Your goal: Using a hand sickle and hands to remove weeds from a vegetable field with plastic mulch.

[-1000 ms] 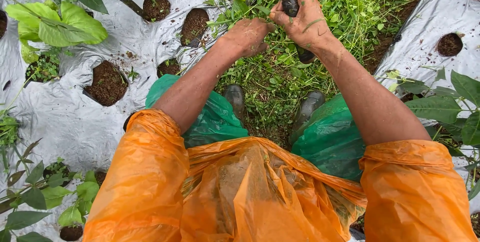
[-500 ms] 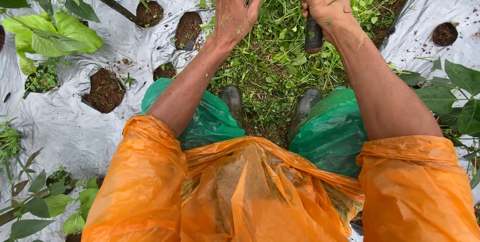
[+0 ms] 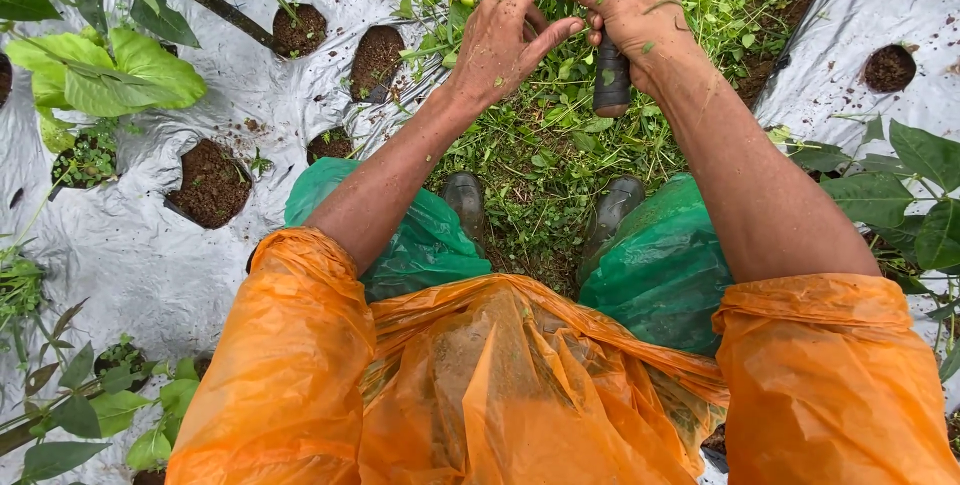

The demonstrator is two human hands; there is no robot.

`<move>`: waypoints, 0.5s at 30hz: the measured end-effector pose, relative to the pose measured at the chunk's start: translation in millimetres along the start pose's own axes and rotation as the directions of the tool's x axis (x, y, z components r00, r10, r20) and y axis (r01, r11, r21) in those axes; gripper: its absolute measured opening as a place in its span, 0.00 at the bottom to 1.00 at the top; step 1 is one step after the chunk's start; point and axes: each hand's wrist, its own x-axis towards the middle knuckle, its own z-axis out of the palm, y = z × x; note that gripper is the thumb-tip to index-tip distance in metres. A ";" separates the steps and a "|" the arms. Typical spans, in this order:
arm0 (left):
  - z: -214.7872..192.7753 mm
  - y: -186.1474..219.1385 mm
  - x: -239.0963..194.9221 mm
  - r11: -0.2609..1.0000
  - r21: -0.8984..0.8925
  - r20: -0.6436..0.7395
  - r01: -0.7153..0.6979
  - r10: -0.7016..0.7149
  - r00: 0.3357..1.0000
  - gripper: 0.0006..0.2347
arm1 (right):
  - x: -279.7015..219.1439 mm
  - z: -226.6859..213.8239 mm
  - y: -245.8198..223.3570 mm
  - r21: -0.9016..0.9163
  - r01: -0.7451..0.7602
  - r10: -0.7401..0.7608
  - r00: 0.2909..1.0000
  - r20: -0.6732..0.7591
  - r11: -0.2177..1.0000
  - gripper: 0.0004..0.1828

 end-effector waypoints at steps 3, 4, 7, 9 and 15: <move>3.4 -2.3 2.5 0.996 -0.064 -0.063 0.058 -0.062 0.996 0.15 | 2.3 5.2 -0.7 0.027 -0.025 0.026 0.999 -0.028 0.999 0.16; 4.6 -3.6 2.8 0.986 -0.122 -0.080 0.112 -0.122 0.989 0.13 | 3.3 8.2 -2.1 0.061 -0.064 0.068 0.996 -0.066 0.996 0.16; -2.8 7.3 6.4 0.968 -0.216 -0.122 0.130 -0.159 0.980 0.08 | -1.9 10.0 -7.8 0.010 -0.044 0.045 0.997 -0.063 0.999 0.18; -0.1 3.8 8.3 0.964 -0.227 -0.141 0.135 -0.169 0.975 0.07 | -0.5 9.0 -4.7 0.017 -0.029 0.030 0.998 -0.057 0.999 0.18; -1.2 0.1 8.8 0.992 -0.078 -0.142 0.099 -0.109 0.984 0.08 | 2.9 7.1 7.2 -0.059 -0.009 0.006 0.999 -0.050 0.998 0.16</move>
